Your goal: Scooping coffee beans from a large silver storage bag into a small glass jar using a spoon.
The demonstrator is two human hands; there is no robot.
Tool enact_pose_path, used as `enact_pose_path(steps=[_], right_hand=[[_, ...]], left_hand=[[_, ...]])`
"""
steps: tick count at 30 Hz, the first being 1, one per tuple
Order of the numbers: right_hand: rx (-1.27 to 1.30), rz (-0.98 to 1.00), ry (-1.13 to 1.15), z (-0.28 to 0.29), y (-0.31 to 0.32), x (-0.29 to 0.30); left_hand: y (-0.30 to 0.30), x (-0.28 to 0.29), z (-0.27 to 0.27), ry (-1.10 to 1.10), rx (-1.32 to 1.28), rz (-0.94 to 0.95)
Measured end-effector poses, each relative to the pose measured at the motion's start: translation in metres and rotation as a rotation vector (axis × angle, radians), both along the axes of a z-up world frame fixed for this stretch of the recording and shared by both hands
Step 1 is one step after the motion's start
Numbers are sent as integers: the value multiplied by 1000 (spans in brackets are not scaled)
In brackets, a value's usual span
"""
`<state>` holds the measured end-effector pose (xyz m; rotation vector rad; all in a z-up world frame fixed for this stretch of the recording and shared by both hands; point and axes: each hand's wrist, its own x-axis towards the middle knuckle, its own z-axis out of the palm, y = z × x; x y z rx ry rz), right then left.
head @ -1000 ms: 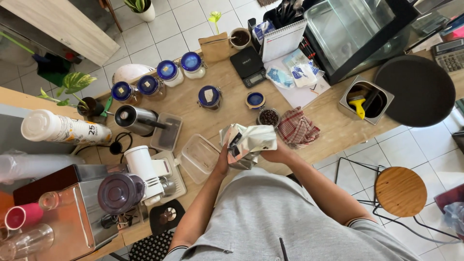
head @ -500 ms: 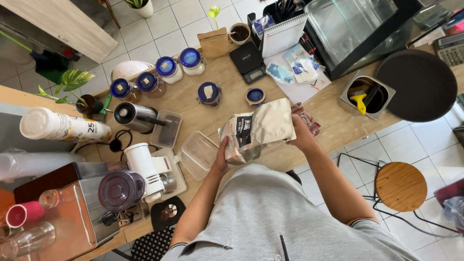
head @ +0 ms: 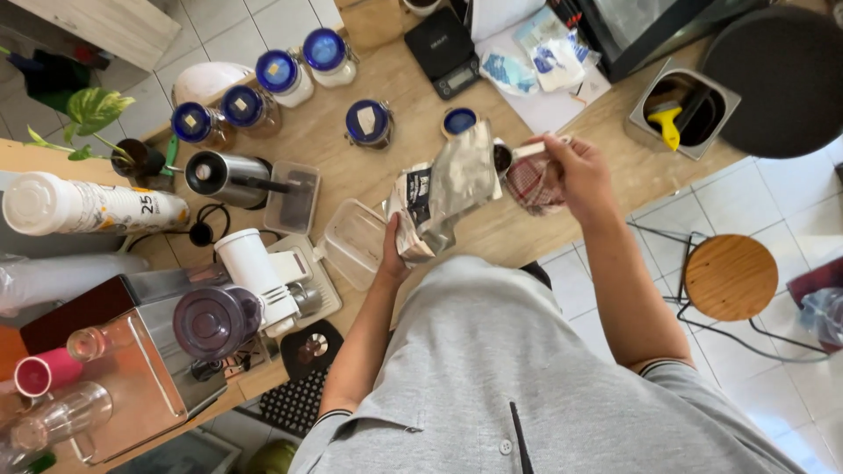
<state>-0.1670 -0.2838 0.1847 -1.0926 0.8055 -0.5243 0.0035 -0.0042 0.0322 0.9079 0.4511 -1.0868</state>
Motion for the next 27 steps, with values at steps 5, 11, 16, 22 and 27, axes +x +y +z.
enact_pose_path(steps=[5,11,16,22,27], right_hand=[[23,-51,-42,2,-10,1],[-155,-129,60,-58,-15,10],[-434,-129,140,-125,0,30],[-1089,61,408,-168,-1,23],[-1405,146,478,-202,-14,21]], left_hand=[[20,11,-37,37,-26,1],[29,15,-49,89,-80,69],[22,8,-31,84,-99,71],[20,-5,-21,42,-155,66],[21,-6,-29,18,-148,51]])
